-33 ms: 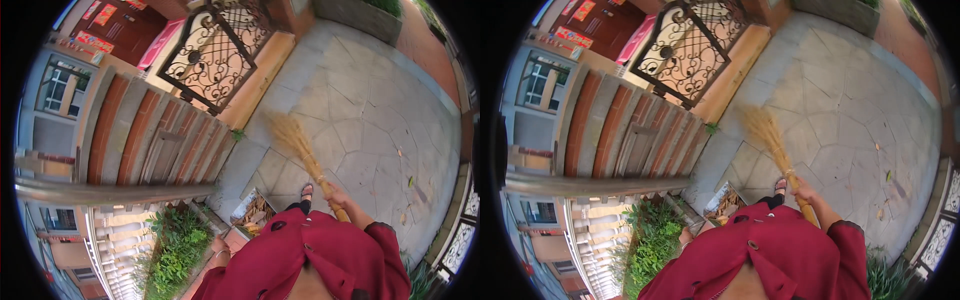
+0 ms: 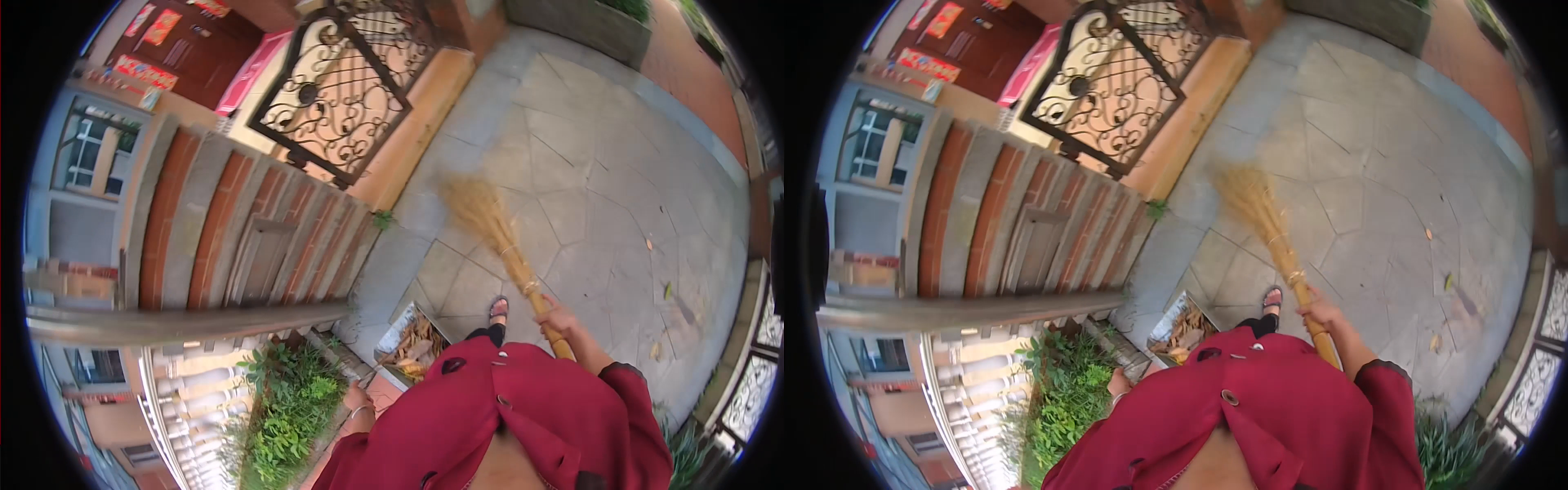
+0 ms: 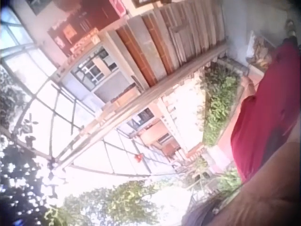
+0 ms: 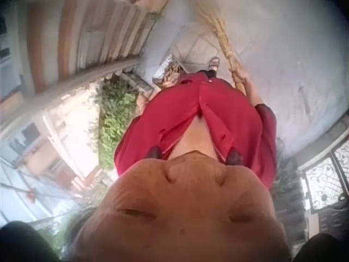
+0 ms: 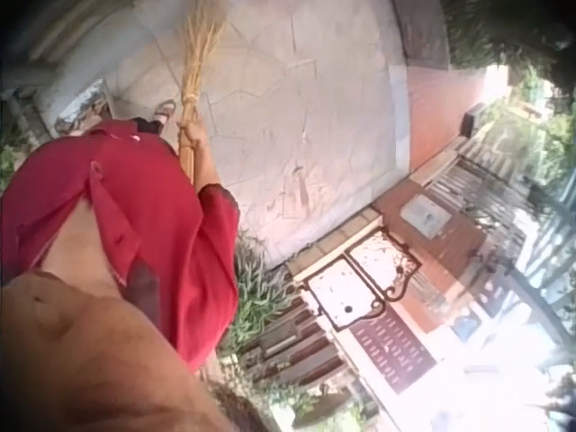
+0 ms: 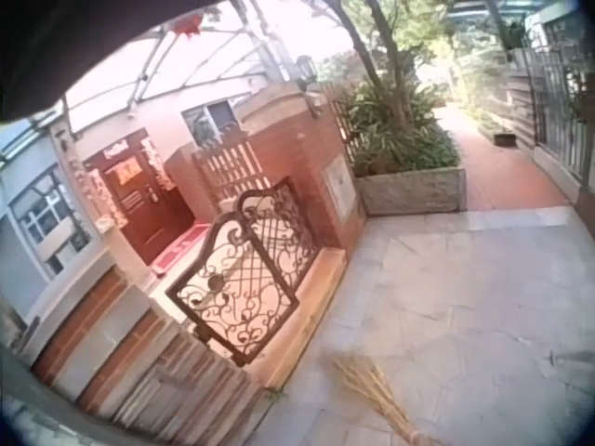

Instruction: The person sweeps dry leaves on an outdoor stone-paved walkway using a straw broom and gathers them into a metal dustpan.

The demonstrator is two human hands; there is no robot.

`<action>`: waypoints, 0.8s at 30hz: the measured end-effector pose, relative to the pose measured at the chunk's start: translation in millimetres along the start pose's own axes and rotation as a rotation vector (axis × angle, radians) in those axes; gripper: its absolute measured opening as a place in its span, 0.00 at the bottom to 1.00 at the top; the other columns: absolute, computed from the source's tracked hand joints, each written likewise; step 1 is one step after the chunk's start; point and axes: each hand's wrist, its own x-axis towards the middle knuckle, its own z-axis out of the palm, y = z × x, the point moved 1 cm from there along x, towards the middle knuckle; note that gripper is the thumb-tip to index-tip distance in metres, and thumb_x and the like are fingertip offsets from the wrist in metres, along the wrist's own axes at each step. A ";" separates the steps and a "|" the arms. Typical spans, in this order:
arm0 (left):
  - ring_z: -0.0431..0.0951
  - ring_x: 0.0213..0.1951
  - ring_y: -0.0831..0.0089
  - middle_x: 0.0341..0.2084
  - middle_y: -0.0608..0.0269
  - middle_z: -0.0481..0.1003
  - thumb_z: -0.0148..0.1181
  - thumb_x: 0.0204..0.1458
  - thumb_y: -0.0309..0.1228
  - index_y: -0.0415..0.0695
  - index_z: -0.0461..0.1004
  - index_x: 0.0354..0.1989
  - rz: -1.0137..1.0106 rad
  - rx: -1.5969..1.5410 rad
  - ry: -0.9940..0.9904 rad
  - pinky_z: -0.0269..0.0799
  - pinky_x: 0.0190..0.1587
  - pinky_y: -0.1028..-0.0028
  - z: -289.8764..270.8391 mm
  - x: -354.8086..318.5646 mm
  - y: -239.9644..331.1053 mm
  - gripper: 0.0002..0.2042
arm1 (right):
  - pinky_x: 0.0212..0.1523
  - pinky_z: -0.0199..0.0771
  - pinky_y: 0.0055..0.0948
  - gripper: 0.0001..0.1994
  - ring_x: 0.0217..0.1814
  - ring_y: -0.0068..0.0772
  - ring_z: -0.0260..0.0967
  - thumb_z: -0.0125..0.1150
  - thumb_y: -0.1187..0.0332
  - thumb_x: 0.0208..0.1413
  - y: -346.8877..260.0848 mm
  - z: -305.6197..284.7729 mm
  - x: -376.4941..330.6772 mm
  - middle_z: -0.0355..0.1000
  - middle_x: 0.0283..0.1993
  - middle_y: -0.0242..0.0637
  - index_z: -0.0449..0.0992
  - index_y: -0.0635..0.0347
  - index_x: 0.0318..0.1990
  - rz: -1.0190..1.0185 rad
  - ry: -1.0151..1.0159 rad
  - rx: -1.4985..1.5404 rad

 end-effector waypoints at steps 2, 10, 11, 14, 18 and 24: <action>0.55 0.05 0.70 0.05 0.62 0.56 0.50 0.44 0.32 0.40 0.62 0.13 0.030 0.100 -0.044 0.48 0.06 0.71 25.9 -4.0 15.5 0.12 | 0.11 0.64 0.32 0.38 0.13 0.32 0.61 0.56 0.79 0.36 -4.3 -36.8 -7.1 0.62 0.21 0.38 0.48 0.43 0.57 0.015 0.148 0.117; 0.52 0.05 0.72 0.06 0.64 0.55 0.47 0.47 0.33 0.42 0.62 0.15 -0.017 0.064 -0.131 0.46 0.06 0.72 145.5 -50.0 103.6 0.12 | 0.10 0.64 0.29 0.32 0.14 0.28 0.59 0.51 0.77 0.40 -54.7 -199.4 -60.1 0.60 0.19 0.35 0.49 0.48 0.56 -0.101 0.571 0.405; 0.52 0.05 0.73 0.06 0.65 0.55 0.48 0.47 0.33 0.43 0.61 0.15 -0.014 0.080 -0.129 0.46 0.06 0.72 159.9 -56.1 112.1 0.12 | 0.10 0.64 0.29 0.32 0.14 0.28 0.59 0.51 0.77 0.40 -69.6 -197.9 -64.6 0.60 0.19 0.35 0.49 0.48 0.56 -0.101 0.582 0.413; 0.53 0.05 0.73 0.04 0.66 0.54 0.50 0.45 0.32 0.44 0.57 0.12 0.044 0.075 -0.156 0.46 0.06 0.73 205.0 -71.7 132.4 0.14 | 0.11 0.65 0.27 0.32 0.15 0.27 0.60 0.52 0.76 0.41 -116.0 -178.2 -66.0 0.61 0.20 0.34 0.49 0.47 0.56 -0.180 0.589 0.388; 0.53 0.05 0.73 0.04 0.66 0.55 0.54 0.42 0.35 0.45 0.57 0.11 0.231 0.157 -0.222 0.45 0.06 0.73 261.3 -90.3 175.4 0.15 | 0.12 0.65 0.27 0.36 0.15 0.26 0.60 0.56 0.77 0.39 -182.9 -150.7 -27.0 0.62 0.21 0.34 0.47 0.47 0.58 -0.165 0.439 0.294; 0.53 0.05 0.72 0.04 0.66 0.55 0.55 0.39 0.36 0.46 0.56 0.08 0.273 0.129 0.033 0.46 0.07 0.72 337.2 -121.9 234.6 0.16 | 0.16 0.65 0.28 0.36 0.17 0.26 0.63 0.58 0.76 0.37 -253.6 -177.2 49.3 0.65 0.23 0.36 0.51 0.51 0.57 -0.096 0.211 0.171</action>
